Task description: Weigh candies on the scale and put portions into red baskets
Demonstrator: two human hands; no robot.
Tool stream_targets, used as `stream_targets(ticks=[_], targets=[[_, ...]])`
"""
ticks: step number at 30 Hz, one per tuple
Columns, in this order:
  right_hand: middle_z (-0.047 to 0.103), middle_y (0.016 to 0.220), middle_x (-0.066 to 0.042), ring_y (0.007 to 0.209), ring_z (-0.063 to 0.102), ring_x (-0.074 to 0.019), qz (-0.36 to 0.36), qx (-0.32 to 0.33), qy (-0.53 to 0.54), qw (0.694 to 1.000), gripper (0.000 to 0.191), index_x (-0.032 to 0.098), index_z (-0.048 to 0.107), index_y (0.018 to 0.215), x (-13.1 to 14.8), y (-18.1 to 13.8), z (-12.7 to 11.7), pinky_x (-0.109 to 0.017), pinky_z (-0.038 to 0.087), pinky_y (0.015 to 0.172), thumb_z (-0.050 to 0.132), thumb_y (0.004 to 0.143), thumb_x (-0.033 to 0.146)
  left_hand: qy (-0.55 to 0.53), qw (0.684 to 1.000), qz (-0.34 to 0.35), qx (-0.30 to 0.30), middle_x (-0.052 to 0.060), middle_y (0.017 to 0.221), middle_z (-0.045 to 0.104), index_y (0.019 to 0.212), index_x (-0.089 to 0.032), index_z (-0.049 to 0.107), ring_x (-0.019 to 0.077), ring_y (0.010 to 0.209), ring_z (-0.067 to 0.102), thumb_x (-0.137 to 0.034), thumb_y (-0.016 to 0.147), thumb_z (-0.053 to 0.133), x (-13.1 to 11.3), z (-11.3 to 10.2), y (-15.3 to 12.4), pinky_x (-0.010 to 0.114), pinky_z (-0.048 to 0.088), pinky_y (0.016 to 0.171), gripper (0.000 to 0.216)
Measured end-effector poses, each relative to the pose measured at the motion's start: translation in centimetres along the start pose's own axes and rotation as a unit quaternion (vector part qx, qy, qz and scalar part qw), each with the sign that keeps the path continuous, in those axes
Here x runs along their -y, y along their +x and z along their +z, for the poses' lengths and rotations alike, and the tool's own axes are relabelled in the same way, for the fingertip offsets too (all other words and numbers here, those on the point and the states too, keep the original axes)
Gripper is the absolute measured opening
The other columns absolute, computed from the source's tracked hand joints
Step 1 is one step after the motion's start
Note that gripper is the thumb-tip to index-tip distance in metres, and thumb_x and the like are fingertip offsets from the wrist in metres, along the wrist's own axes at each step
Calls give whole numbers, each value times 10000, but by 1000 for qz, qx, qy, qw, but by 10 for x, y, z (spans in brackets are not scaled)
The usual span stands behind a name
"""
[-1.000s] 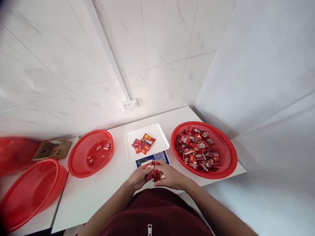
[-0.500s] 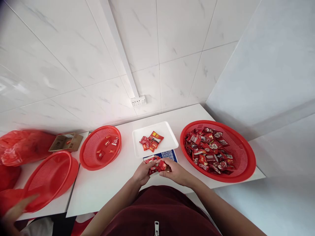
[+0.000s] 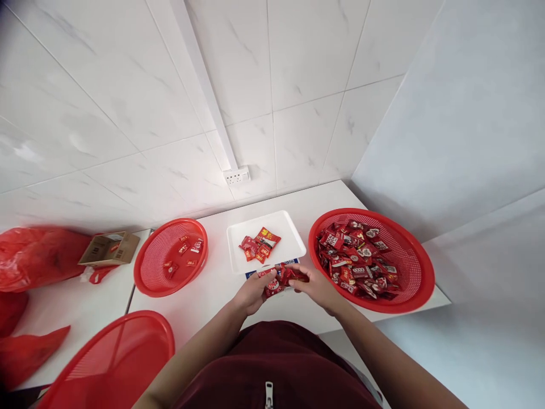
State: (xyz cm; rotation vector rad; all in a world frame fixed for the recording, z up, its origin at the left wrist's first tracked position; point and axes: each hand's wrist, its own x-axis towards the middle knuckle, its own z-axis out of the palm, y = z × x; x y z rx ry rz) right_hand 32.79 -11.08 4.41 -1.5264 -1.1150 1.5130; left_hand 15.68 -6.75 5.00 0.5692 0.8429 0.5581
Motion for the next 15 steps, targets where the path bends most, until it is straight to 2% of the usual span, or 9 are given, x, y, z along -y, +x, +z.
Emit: stream_targets(ticks=[5, 9, 11, 15], targets=[[664, 948, -36, 761, 597, -160, 4, -8, 19, 1000, 456, 205, 591, 1143, -1, -4, -12, -339, 497, 725, 635, 716, 361, 0, 1000, -6, 29, 76, 858, 695, 947, -125, 663, 182, 796, 632, -385, 580, 800, -2, 14, 10, 318, 465, 806, 470], [631, 995, -30, 846, 598, -163, 9, 41, 79, 996, 491, 240, 517, 1166, -2, -6, -7, -311, 510, 696, 662, 719, 381, 29, 999, -7, 30, 58, 810, 684, 932, -127, 655, 168, 740, 620, -418, 539, 815, 1, 18, 10, 301, 462, 751, 515], [614, 1016, -21, 868, 599, -163, 13, 60, 107, 992, 527, 267, 460, 1175, -3, -6, -1, -298, 517, 670, 680, 712, 388, 43, 998, -14, 31, 47, 800, 677, 941, -133, 650, 158, 721, 613, -478, 554, 790, 6, 17, 10, 280, 456, 711, 537], [612, 902, 6, 759, 609, -147, 16, 33, 119, 992, 519, 250, 450, 1113, -7, -3, 14, -280, 509, 606, 701, 683, 399, 69, 996, -44, 33, 51, 819, 673, 1028, -150, 632, 143, 690, 602, -644, 667, 616, 18, 12, 11, 242, 435, 628, 612]])
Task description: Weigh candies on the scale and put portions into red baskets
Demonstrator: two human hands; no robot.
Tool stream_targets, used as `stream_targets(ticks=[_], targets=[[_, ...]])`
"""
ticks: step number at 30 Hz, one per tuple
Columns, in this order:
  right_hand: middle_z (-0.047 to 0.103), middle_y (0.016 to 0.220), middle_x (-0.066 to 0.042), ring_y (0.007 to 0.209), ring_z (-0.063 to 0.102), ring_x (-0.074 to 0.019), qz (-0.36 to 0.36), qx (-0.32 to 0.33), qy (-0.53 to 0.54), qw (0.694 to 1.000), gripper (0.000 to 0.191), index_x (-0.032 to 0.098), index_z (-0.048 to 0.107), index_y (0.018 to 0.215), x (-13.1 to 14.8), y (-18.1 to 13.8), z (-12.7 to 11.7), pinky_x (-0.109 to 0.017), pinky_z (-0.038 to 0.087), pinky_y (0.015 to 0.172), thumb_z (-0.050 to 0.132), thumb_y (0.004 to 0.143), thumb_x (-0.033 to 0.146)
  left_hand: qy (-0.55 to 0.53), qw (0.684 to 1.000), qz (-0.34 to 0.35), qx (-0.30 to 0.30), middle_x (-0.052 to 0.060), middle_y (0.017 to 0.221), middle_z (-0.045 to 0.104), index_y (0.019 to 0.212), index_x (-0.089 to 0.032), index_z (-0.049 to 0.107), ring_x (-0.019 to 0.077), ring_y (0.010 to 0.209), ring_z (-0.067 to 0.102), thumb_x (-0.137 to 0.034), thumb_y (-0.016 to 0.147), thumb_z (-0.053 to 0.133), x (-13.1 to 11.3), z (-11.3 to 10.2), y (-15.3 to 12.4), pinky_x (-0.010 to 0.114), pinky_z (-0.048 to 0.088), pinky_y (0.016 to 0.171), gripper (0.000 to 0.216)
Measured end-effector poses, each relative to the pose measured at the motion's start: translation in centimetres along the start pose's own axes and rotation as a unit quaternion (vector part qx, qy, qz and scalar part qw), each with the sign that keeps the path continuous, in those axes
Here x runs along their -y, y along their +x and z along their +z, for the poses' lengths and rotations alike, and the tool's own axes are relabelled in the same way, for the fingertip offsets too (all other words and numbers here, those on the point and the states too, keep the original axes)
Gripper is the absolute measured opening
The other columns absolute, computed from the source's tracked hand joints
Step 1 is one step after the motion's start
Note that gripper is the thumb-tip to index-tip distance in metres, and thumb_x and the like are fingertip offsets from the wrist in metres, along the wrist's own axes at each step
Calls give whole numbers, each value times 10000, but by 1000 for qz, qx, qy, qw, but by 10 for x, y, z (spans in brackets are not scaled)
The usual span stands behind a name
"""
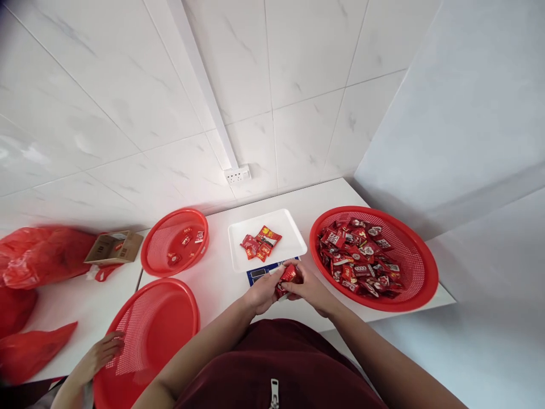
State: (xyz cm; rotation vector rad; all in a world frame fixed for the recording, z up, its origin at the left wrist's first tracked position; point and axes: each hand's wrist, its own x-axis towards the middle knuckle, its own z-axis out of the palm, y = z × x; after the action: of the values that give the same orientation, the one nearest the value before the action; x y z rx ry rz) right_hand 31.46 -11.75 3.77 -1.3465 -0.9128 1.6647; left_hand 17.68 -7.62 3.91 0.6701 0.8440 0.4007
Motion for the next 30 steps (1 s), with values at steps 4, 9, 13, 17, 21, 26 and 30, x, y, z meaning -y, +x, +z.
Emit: stream_targets(ticks=[4, 9, 13, 17, 21, 26, 30], targets=[[631, 810, -6, 684, 606, -147, 2, -31, -25, 999, 447, 214, 504, 1042, -4, 7, 1, -251, 472, 540, 677, 689, 426, 57, 998, 32, -11, 108, 1157, 610, 1220, -202, 530, 223, 1029, 576, -683, 779, 427, 0, -21, 1, 308, 462, 781, 661], [655, 854, -30, 718, 617, -168, 6, -146, -25, 989, 431, 224, 532, 956, 1, 8, -30, -240, 473, 527, 707, 636, 454, 462, 827, 164, -277, 138, 1481, 273, 1362, -175, 387, 271, 1385, 159, -410, 801, 584, -24, -100, 4, 409, 172, 1103, 640], [658, 842, -25, 717, 614, -164, 28, -208, 2, 978, 449, 227, 533, 948, 1, 2, -52, -238, 490, 537, 740, 606, 431, 703, 597, -7, -385, 106, 1537, 92, 1393, -226, 341, 292, 1404, 18, -299, 861, 488, -45, -183, -7, 466, 110, 1108, 557], [659, 848, -36, 695, 606, -169, 42, -234, 26, 971, 487, 221, 539, 923, -3, -3, -53, -256, 501, 527, 779, 539, 400, 713, 569, -73, -402, 123, 1529, 125, 1358, -219, 404, 324, 1395, 73, -336, 863, 471, -60, -237, -26, 506, 126, 1093, 513], [653, 843, -23, 690, 597, -154, 52, -224, 25, 973, 512, 225, 524, 940, -5, -1, -46, -239, 496, 526, 780, 532, 398, 711, 560, -117, -410, 156, 1441, 340, 1333, -235, 443, 322, 1310, 326, -427, 889, 379, -69, -260, -40, 486, 247, 1047, 487], [659, 849, -30, 710, 606, -159, 45, -211, 5, 977, 501, 215, 528, 953, -6, 6, -43, -230, 489, 527, 755, 567, 438, 689, 553, -163, -439, 181, 1280, 512, 1311, -227, 470, 338, 1184, 465, -463, 900, 297, -71, -271, -47, 521, 322, 972, 505], [665, 844, -35, 710, 612, -163, 45, -205, 1, 978, 511, 211, 530, 963, -8, 9, -43, -233, 493, 526, 753, 570, 450, 655, 555, -181, -480, 216, 1429, 328, 1356, -199, 403, 368, 1271, 370, -514, 882, 299, -73, -275, -54, 545, 312, 973, 579]])
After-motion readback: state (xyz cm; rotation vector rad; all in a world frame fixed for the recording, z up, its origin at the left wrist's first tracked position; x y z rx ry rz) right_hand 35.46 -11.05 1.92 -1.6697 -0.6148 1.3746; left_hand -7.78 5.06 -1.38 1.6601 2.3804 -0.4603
